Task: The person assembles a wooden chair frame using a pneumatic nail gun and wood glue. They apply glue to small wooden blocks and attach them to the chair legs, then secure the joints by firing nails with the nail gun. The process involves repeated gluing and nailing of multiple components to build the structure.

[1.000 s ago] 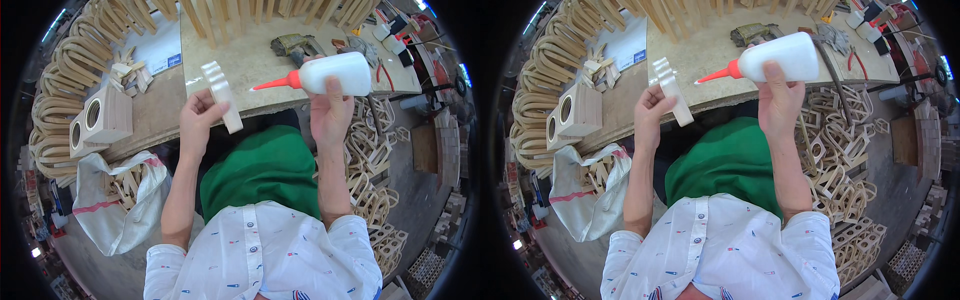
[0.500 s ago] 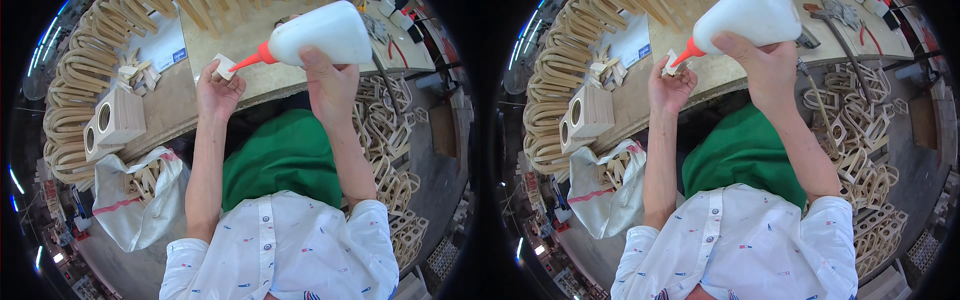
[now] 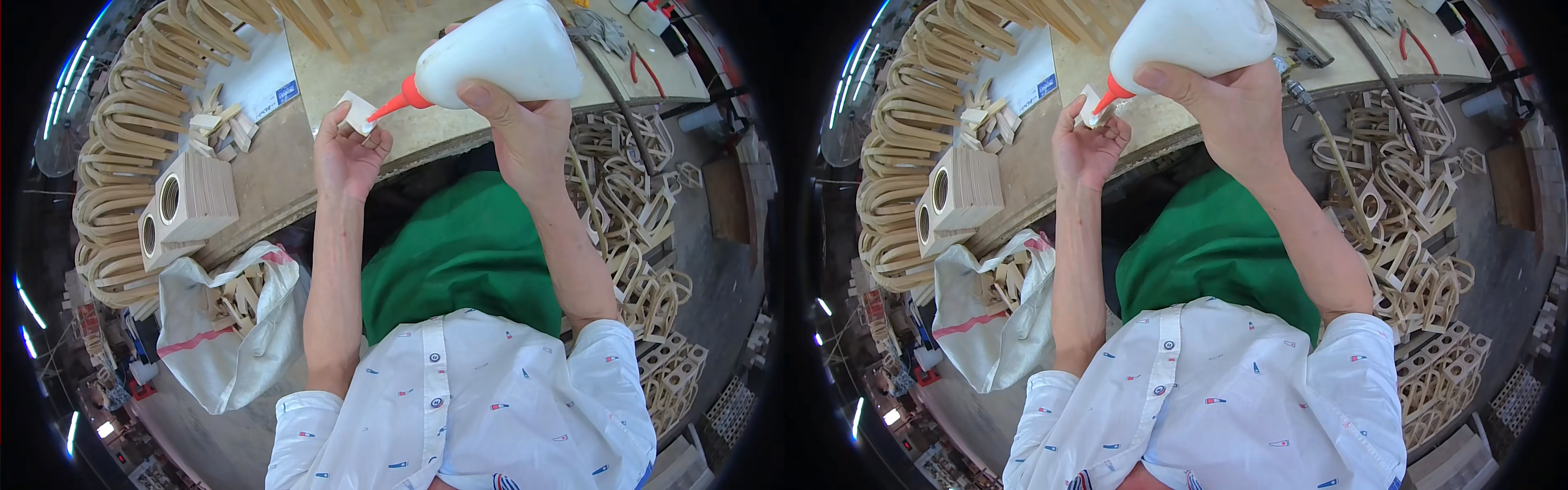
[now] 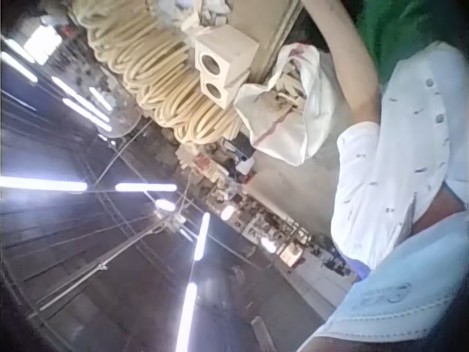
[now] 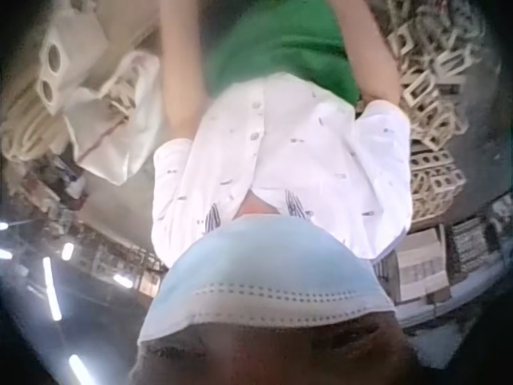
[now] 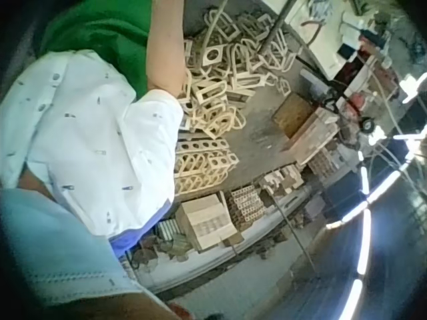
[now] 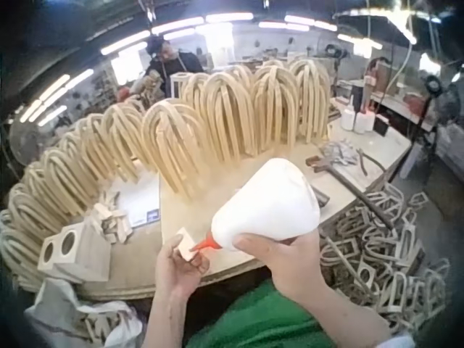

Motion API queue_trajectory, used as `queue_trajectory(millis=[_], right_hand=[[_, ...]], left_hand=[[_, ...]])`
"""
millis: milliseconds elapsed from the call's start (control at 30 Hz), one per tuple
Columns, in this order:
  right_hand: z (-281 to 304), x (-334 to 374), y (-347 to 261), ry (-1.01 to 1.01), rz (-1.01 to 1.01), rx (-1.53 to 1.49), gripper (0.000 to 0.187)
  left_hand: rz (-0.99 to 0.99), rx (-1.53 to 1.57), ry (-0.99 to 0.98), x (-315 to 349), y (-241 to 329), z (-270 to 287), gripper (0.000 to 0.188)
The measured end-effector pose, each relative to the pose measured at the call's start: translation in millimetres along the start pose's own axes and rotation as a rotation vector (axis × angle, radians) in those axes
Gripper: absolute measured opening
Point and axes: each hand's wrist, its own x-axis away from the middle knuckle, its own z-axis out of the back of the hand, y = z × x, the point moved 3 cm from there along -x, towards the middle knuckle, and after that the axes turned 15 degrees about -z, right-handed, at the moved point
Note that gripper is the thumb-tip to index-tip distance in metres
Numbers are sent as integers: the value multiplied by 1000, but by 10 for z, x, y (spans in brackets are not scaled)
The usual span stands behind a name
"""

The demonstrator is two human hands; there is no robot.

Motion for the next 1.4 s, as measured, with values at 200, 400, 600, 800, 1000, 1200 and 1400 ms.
queue_trajectory(millis=[200, 400, 600, 800, 1000, 1200, 1400], right_hand=[[161, 23, 4, 126, 71, 339, 41], [125, 53, 128, 103, -52, -177, 33], [70, 98, 217, 104, -35, -124, 33], [-81, 110, 33, 120, -214, -170, 33], [29, 71, 104, 115, -194, -7, 34], [-6, 62, -10, 163, -73, 66, 36], [93, 60, 99, 156, -137, -108, 41]], left_hand=[[28, 129, 14, -42, 26, 100, 33], [97, 327, 112, -130, 8, 93, 26], [124, 371, 151, -40, -94, -27, 27], [133, 431, 97, -61, -148, -5, 43], [136, 369, 127, -10, -169, -54, 43], [94, 313, 136, -7, -153, -24, 43], [118, 391, 143, -34, -121, 4, 29]])
